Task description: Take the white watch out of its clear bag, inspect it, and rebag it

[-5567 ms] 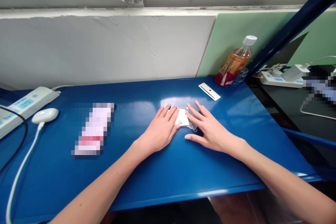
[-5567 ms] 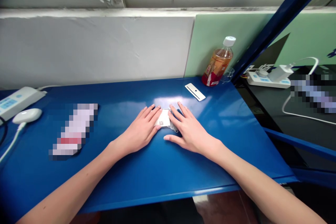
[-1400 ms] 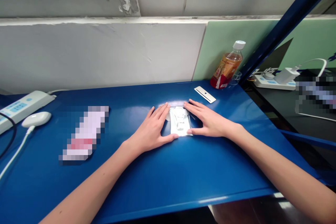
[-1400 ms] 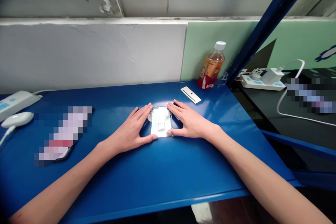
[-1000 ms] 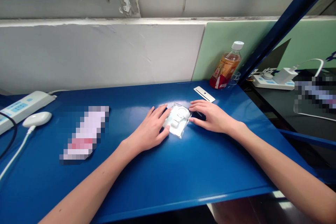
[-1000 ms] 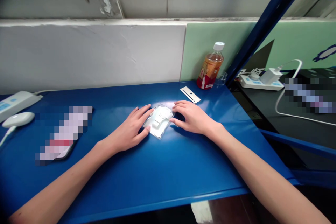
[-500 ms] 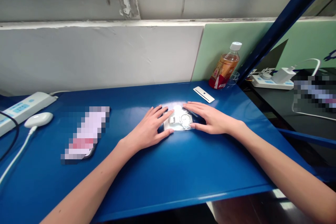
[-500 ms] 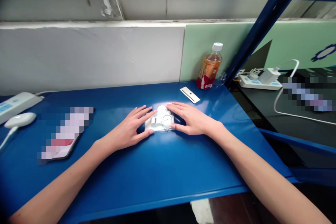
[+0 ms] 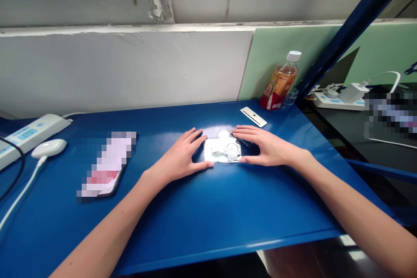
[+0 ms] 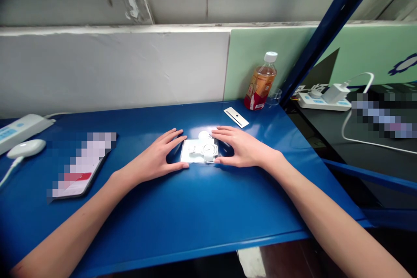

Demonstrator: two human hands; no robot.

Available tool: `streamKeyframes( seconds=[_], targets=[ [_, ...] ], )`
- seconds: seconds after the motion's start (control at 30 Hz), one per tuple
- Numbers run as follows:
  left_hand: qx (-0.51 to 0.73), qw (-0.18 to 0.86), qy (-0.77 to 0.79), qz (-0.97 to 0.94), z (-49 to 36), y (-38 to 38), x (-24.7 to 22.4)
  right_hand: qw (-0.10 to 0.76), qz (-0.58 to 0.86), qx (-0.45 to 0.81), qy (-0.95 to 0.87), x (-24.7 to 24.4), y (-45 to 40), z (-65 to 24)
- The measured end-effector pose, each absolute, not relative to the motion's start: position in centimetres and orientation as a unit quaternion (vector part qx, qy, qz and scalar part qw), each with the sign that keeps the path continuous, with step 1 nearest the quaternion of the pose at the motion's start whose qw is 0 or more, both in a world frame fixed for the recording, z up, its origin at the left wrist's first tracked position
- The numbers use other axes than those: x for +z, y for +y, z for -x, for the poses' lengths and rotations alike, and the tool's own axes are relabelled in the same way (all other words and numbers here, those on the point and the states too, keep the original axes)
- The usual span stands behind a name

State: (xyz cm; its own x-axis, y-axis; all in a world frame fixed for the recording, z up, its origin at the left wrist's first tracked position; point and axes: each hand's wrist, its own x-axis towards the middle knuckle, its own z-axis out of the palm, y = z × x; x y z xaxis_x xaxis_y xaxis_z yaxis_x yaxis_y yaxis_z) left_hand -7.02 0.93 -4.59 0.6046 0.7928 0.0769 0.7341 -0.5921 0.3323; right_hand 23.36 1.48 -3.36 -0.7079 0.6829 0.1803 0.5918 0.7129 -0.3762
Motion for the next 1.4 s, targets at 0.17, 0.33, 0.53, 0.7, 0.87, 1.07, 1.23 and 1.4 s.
streamKeyframes(
  seconds=[0.17,0.33,0.53,0.7,0.87,1.07,1.23,1.4],
  targets=[
    [0.100,0.128,0.445,-0.881,6.4,0.6,-4.5,0.165,0.369,0.188,-0.895,-3.6,1.4,-23.2],
    [0.093,0.125,0.448,-0.880,6.3,0.5,-4.4,0.146,0.389,0.208,-0.885,-3.7,1.4,-23.2],
    [0.096,0.121,0.446,-0.882,6.2,0.4,-4.4,0.145,0.391,0.223,-0.881,-3.6,1.3,-23.2],
    [0.102,0.130,0.440,-0.883,6.2,0.4,-4.5,0.134,0.395,0.215,-0.883,-3.6,1.1,-23.1],
    [0.112,0.125,0.433,-0.886,6.3,0.4,-4.6,0.133,0.390,0.188,-0.892,-3.5,1.1,-23.2],
    [0.118,0.108,0.425,-0.891,6.2,0.3,-4.7,0.126,0.380,0.142,-0.906,-3.6,1.4,-23.8],
    [0.137,0.098,0.386,-0.907,5.8,0.1,-4.7,0.116,0.381,0.133,-0.907,-4.0,1.4,-23.4],
    [0.145,0.102,0.384,-0.906,5.7,0.1,-4.8,0.132,0.379,0.124,-0.908,-4.4,1.2,-22.9]
  ],
)
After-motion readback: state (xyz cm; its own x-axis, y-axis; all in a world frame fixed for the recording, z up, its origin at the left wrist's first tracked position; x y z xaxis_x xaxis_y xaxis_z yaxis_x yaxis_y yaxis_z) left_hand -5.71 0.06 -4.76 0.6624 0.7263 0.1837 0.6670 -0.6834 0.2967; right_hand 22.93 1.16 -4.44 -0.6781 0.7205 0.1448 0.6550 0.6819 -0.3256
